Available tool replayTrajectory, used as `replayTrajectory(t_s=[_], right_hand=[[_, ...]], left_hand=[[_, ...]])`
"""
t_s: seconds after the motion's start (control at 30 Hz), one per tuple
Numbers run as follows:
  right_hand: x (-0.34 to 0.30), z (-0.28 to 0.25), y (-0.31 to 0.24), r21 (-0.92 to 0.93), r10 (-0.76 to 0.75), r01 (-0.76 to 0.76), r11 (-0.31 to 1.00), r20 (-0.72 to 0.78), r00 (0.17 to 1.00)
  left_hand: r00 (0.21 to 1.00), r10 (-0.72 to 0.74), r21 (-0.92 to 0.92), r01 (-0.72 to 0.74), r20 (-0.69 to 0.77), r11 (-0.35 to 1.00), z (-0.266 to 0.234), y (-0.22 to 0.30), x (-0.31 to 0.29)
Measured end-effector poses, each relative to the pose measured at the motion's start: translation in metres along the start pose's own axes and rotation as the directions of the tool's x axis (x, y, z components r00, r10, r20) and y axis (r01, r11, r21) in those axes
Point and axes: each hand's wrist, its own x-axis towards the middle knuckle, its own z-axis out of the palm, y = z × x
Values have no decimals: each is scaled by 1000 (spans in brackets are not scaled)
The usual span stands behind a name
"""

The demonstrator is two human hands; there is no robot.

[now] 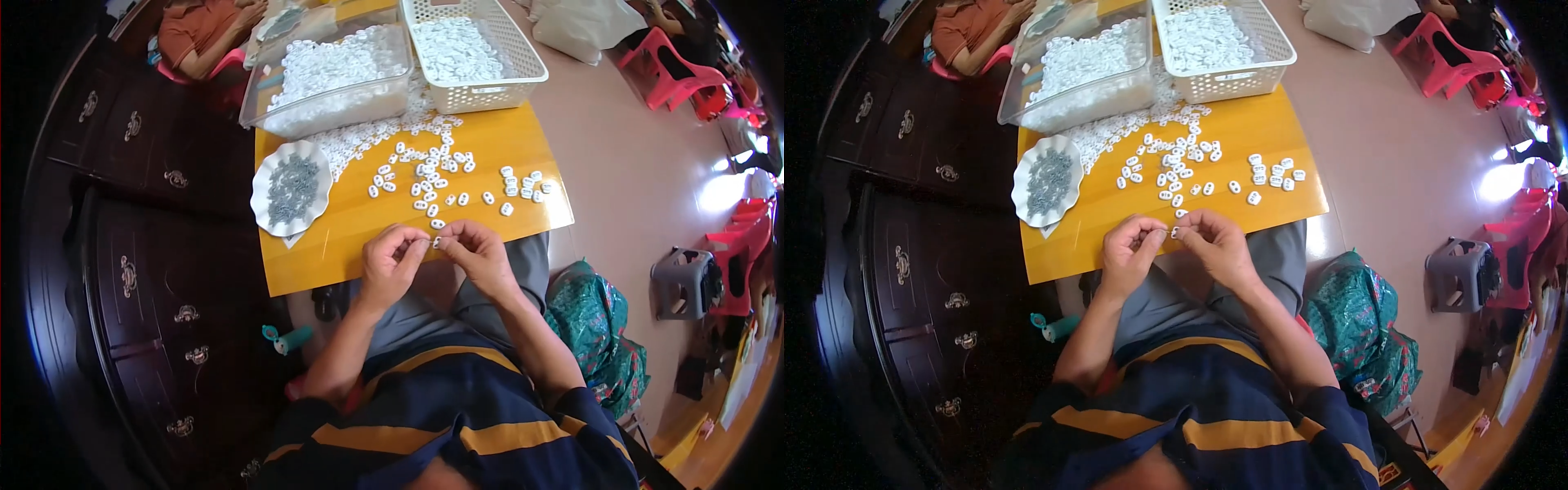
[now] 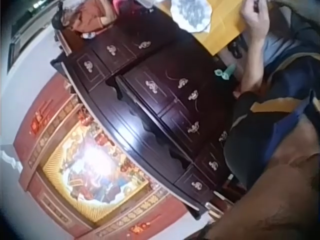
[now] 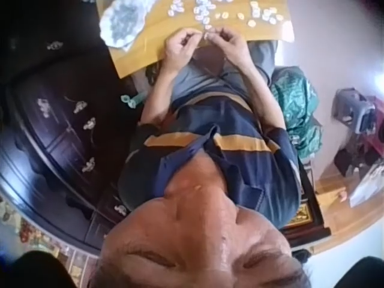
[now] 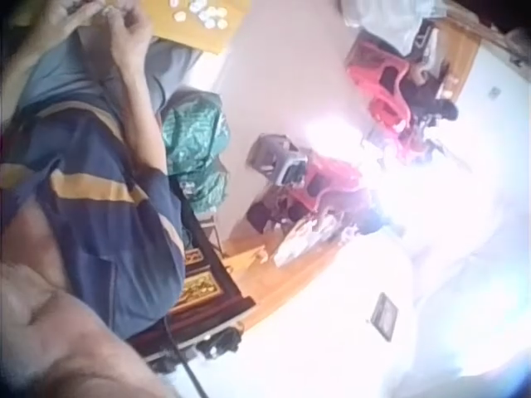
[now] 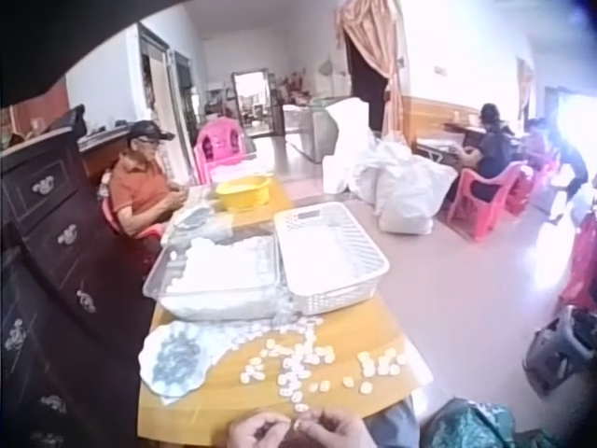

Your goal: Assemble small plastic components by joining two white pieces together.

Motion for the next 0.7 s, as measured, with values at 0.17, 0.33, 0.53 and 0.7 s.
replayTrajectory(t_s=[0.17,0.33,0.53,0.7], right_hand=[[-1,2,-4,-59,28,-28,998,-7,1000],[-1,2,-3,-60,26,-27,998,-15,1000],[-2,1,-3,-58,34,-35,998,-12,999],[-2,2,-1,-46,26,-26,999,-16,1000]], left_hand=[[1000,-3,-8,3,2,1000,0,-2,-2],[1000,14,-5,-14,20,1000,0,-4,-1],[1000,-6,-12,6,-10,1000,1,-5,0],[1000,14,26,-14,-8,1000,2,1,0]])
